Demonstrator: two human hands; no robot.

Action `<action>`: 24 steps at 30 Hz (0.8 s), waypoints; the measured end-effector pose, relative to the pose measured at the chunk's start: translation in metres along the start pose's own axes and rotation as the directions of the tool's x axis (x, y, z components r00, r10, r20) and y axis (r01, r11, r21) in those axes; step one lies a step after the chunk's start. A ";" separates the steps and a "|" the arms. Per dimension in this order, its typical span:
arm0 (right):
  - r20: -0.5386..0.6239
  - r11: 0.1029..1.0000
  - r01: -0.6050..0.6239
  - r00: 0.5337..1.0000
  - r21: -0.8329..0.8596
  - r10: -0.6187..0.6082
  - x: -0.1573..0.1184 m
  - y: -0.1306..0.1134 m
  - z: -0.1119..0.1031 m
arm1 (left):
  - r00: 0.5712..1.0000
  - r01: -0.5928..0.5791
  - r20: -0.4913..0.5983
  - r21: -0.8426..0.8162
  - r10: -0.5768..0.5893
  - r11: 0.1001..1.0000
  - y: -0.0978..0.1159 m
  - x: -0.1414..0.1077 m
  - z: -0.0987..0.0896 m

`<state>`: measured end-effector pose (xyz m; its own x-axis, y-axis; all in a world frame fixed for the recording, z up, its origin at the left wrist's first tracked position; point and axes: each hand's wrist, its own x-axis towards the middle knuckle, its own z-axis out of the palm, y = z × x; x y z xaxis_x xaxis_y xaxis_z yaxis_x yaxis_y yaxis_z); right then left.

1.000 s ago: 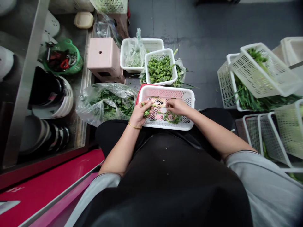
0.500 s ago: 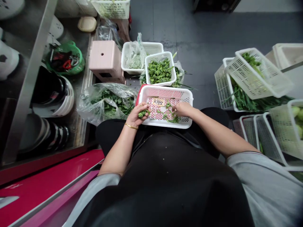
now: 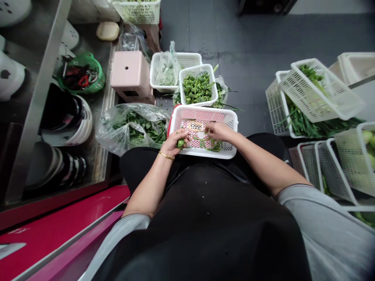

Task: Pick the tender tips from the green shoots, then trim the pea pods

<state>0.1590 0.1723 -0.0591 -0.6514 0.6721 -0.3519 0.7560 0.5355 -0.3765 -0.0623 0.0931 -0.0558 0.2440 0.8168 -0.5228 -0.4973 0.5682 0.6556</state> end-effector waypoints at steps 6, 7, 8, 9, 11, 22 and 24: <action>0.062 0.995 -0.035 0.997 -0.096 0.041 0.011 -0.010 0.030 | 1.000 -0.011 0.017 0.009 0.011 1.000 0.003 -0.004 0.002; 0.040 0.999 -0.042 0.998 -0.024 0.043 0.010 -0.013 0.025 | 1.000 -0.016 -0.007 0.031 0.016 0.999 0.003 -0.004 0.004; 0.009 0.996 -0.037 0.999 0.082 0.037 0.009 -0.016 0.017 | 0.999 -0.020 -0.030 0.056 0.022 0.998 0.002 -0.004 0.007; -0.020 0.977 -0.022 0.999 0.214 0.027 0.007 -0.020 0.007 | 0.999 -0.024 -0.042 0.079 0.027 0.997 0.001 -0.004 0.010; -0.043 0.875 0.038 0.999 0.482 -0.020 0.002 -0.029 -0.014 | 0.999 -0.039 -0.033 0.101 0.042 0.994 -0.002 -0.002 0.017; -0.102 0.977 -0.215 0.972 -0.017 0.212 0.021 0.016 0.010 | 0.998 -0.067 0.003 -0.098 0.068 0.993 0.003 -0.001 0.002; -0.091 0.974 -0.221 0.972 -0.048 0.217 0.020 0.012 0.017 | 0.998 -0.063 -0.010 -0.076 0.063 0.995 0.002 -0.002 0.001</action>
<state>0.1538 0.1832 -0.0854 -0.4636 0.8158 -0.3457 0.8837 0.3972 -0.2478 -0.0630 0.0931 -0.0530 0.2038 0.8497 -0.4863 -0.5736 0.5062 0.6441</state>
